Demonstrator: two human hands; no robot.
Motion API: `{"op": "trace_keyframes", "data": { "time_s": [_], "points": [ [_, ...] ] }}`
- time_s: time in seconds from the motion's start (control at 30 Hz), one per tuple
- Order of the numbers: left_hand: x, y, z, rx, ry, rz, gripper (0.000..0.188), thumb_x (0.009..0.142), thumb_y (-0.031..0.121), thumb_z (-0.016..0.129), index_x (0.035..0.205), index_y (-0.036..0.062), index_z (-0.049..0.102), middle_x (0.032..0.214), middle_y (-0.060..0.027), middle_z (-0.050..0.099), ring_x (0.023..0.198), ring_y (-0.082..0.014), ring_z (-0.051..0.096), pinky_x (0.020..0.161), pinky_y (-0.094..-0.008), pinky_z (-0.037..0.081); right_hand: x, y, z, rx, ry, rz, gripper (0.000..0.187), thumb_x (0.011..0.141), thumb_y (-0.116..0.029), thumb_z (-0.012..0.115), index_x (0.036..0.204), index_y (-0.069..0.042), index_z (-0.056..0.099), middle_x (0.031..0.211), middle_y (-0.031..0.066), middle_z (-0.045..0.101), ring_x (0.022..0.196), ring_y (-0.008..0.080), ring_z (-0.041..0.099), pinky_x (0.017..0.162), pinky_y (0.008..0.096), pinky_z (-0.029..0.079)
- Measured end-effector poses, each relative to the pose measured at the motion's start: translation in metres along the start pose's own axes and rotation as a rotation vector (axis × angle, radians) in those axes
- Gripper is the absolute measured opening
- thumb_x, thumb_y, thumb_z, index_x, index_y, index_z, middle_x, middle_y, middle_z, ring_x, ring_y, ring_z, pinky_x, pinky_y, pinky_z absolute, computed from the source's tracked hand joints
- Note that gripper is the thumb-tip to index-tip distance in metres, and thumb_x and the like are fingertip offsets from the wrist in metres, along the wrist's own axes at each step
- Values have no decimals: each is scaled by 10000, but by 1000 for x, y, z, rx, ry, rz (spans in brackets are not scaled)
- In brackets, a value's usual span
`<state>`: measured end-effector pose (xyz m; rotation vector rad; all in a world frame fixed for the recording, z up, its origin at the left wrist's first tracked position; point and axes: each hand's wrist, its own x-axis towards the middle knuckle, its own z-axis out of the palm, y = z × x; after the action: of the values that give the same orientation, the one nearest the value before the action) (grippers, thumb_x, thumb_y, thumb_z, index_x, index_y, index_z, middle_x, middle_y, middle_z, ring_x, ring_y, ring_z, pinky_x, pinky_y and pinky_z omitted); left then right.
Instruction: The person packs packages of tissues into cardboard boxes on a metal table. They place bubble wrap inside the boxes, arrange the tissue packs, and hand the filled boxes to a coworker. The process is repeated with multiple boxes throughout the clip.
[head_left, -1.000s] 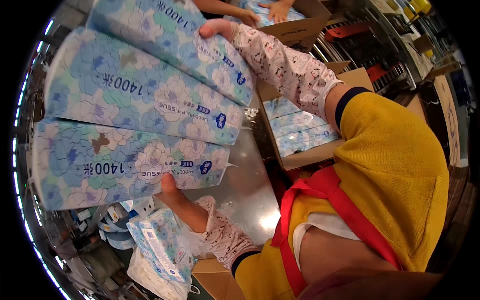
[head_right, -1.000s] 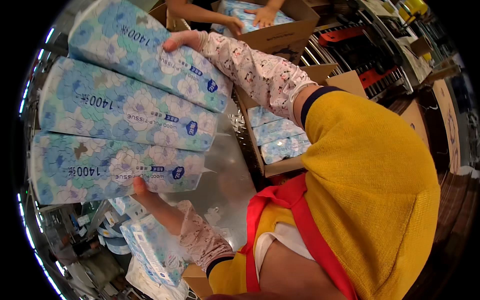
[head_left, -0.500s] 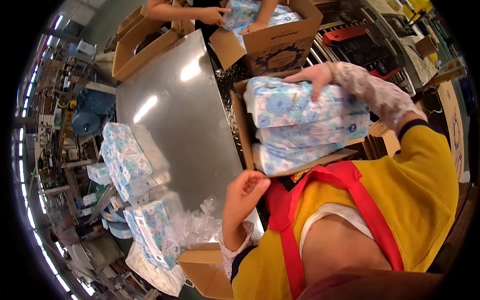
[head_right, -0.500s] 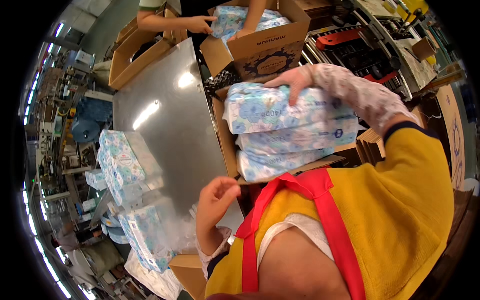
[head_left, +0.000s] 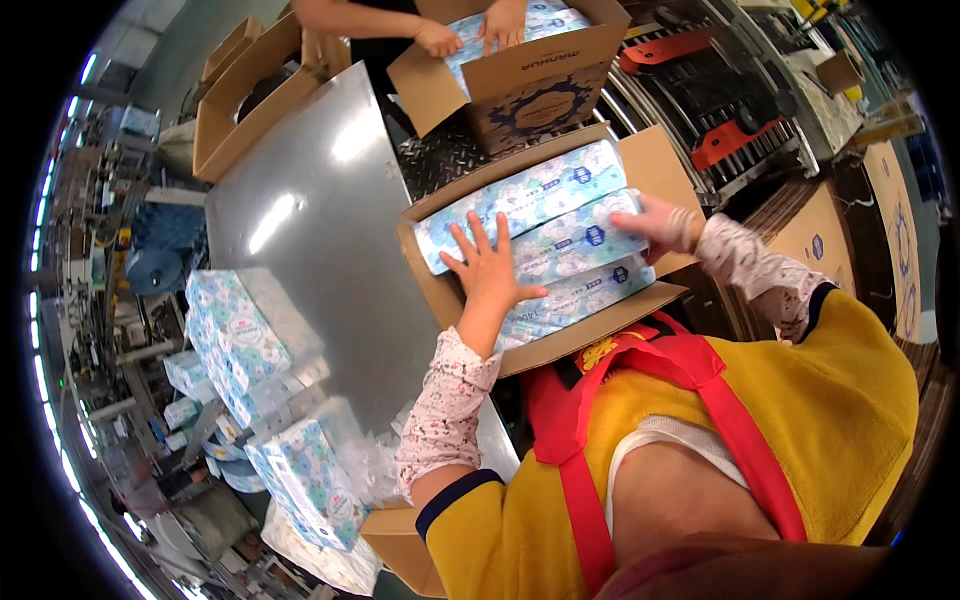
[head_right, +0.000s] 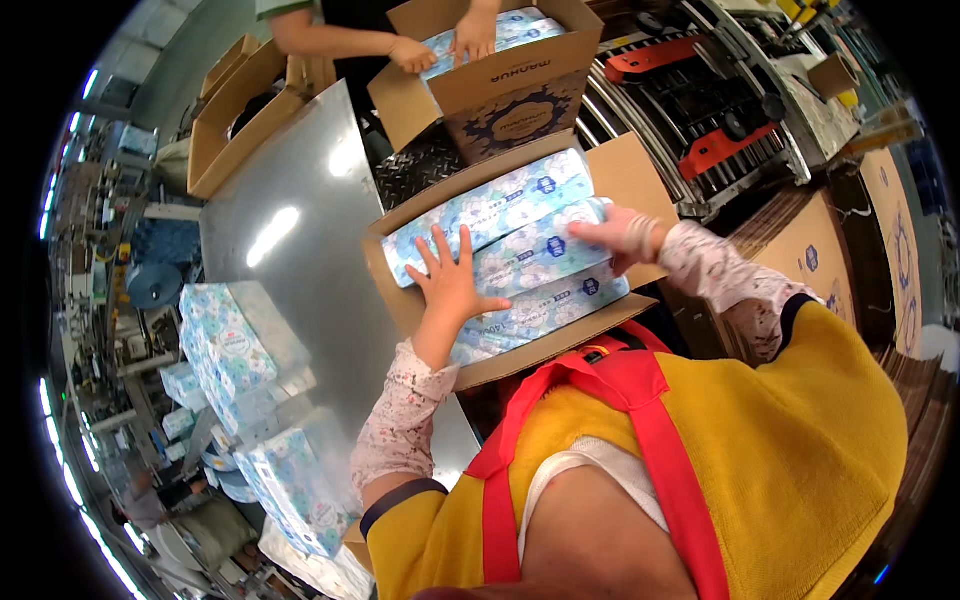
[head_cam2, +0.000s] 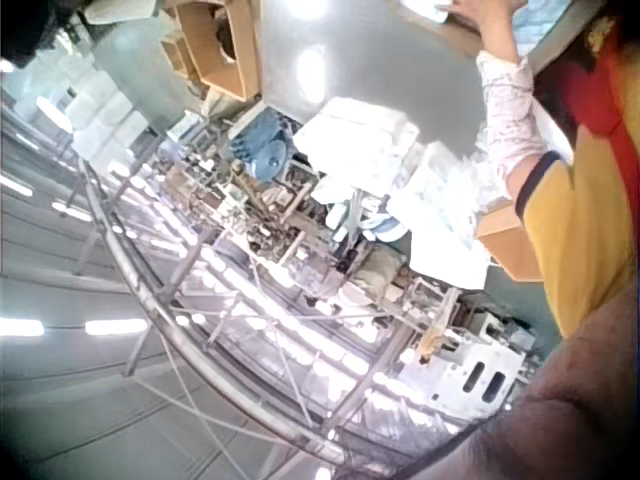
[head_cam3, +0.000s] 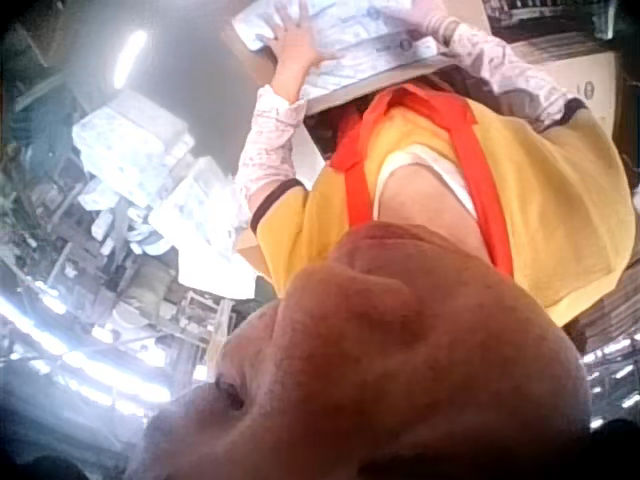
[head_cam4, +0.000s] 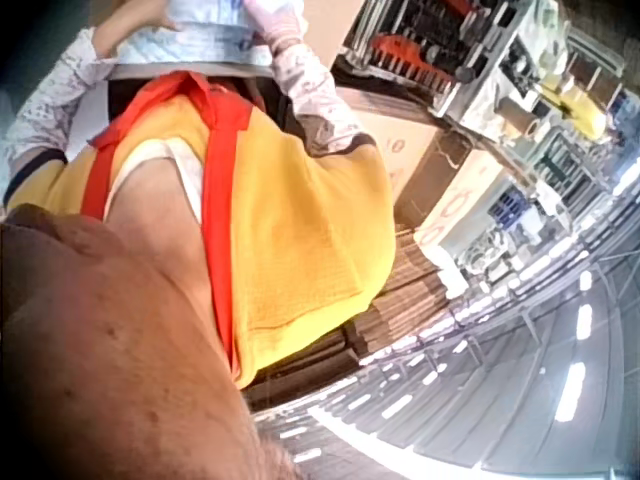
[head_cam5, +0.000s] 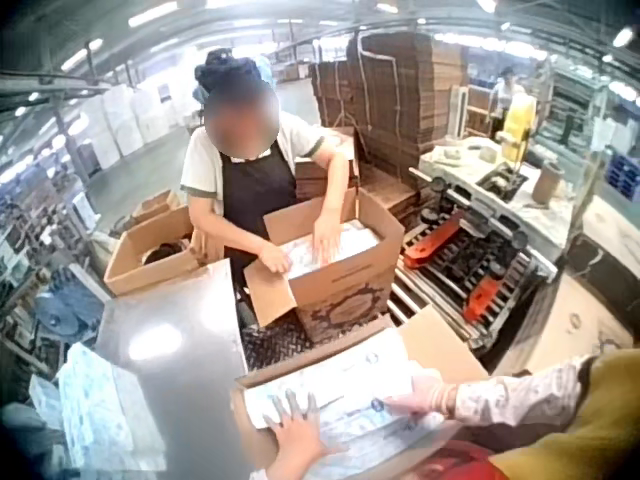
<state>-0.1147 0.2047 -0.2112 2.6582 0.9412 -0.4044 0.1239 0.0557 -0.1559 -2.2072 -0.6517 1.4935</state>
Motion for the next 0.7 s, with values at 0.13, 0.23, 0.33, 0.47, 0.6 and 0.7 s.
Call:
{"op": "trace_keyframes", "data": {
  "time_s": [0.13, 0.23, 0.33, 0.47, 0.6, 0.7],
  "points": [
    [18, 8, 10, 0, -117, -77, 1540, 327, 721, 795, 1486, 99, -5, 1476, -344, -82, 1338, -546, -144, 963, -748, 5, 84, 42, 55, 218, 70, 200, 603, 813, -485, 621, 1134, 21, 551, 971, 178, 653, 610, 275, 665, 481, 383, 547],
    [32, -17, 56, -118, -89, -46, 1507, 339, 661, 826, 1483, 78, 37, 1470, -362, -60, 1341, -548, -128, 946, -762, 20, 87, 23, 51, -398, 135, 243, 456, 841, -396, 604, 1070, -1, 590, 961, 149, 662, 739, 305, 668, 601, 436, 537],
    [21, -33, 62, -53, -129, -97, 1525, 344, 706, 801, 1484, 101, -12, 1474, -355, -29, 1345, -559, -40, 996, -722, 51, 54, -3, 49, -1006, 297, -540, 481, 813, -366, 605, 1131, -9, 551, 1183, 155, 548, 1103, 320, 492, 916, 495, 380],
    [-2, -14, 24, 52, 45, 67, 1133, 608, 527, 783, 1462, 80, 188, 1475, -324, 121, 1365, -507, 84, 1027, -682, 110, 108, 66, 47, -1067, 505, -731, 809, 849, -528, 476, 1407, 25, 284, 1475, 234, 246, 1387, 358, 204, 1128, 476, 150],
    [-72, -47, -6, -39, 591, -124, 909, 752, 375, 727, 1423, -18, 257, 1466, -264, 232, 1379, -431, 160, 1076, -573, 176, 81, 47, -4, -1161, 487, -552, 566, 870, -450, 462, 1270, -50, 454, 1291, 177, 449, 1263, 280, 374, 1080, 477, 230],
    [-112, -52, -7, -911, 376, -251, 1013, 739, 378, 749, 1424, -85, 164, 1470, -282, 200, 1383, -402, 169, 1111, -453, 184, 80, 102, -60, -514, 694, 240, 666, 869, -492, 500, 1294, 11, 406, 1263, 197, 524, 1178, 324, 507, 985, 433, 383]
  ]
}}
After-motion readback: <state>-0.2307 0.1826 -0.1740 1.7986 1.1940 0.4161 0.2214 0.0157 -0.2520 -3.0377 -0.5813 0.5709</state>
